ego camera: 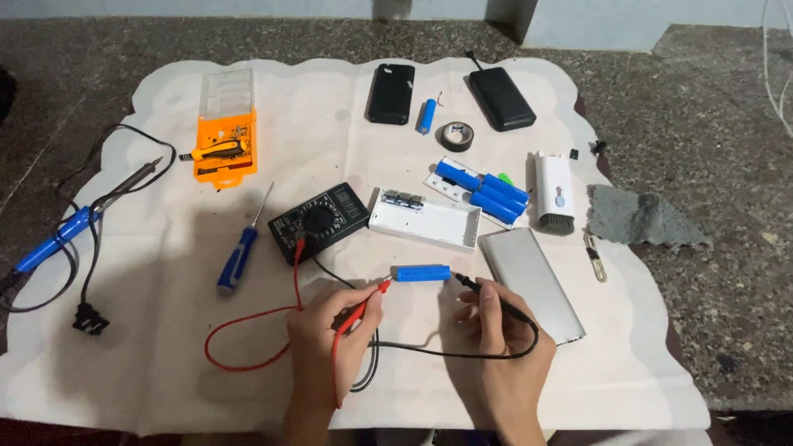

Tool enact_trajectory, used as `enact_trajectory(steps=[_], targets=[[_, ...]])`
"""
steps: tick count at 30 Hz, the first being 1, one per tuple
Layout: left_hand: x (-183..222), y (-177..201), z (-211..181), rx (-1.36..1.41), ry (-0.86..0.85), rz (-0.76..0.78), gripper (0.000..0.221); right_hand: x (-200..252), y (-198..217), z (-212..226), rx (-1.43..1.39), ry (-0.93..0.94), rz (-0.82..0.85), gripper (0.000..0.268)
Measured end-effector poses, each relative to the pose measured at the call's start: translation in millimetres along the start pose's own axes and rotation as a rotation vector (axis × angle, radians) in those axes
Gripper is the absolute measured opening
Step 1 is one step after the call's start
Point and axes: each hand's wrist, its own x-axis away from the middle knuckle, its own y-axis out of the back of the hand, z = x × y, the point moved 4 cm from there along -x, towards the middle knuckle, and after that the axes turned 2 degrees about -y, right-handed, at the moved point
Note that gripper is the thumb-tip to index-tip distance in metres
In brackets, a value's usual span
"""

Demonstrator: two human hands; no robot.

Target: Testing the voltage of a lithium-ion battery cell using a digital multimeter as part of an electronics repair task.

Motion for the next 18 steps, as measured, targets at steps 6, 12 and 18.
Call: enact_trajectory(steps=[6,12,18], targets=[[0.4,0.6,-0.3,-0.023,-0.005,0.007,0.008,-3.9,2.9,-5.6,-0.004,0.02,0.008,0.027],[2.5,-3.4,6.6,-0.019,-0.052,0.007,0.009,-8.0,4.9,-10.9,0.025,0.13,0.034,0.027],[1.1,0.3,1.3,0.065,0.012,0.033,0.009,0.1,1.1,-4.3,-0.025,0.028,-0.001,0.027]])
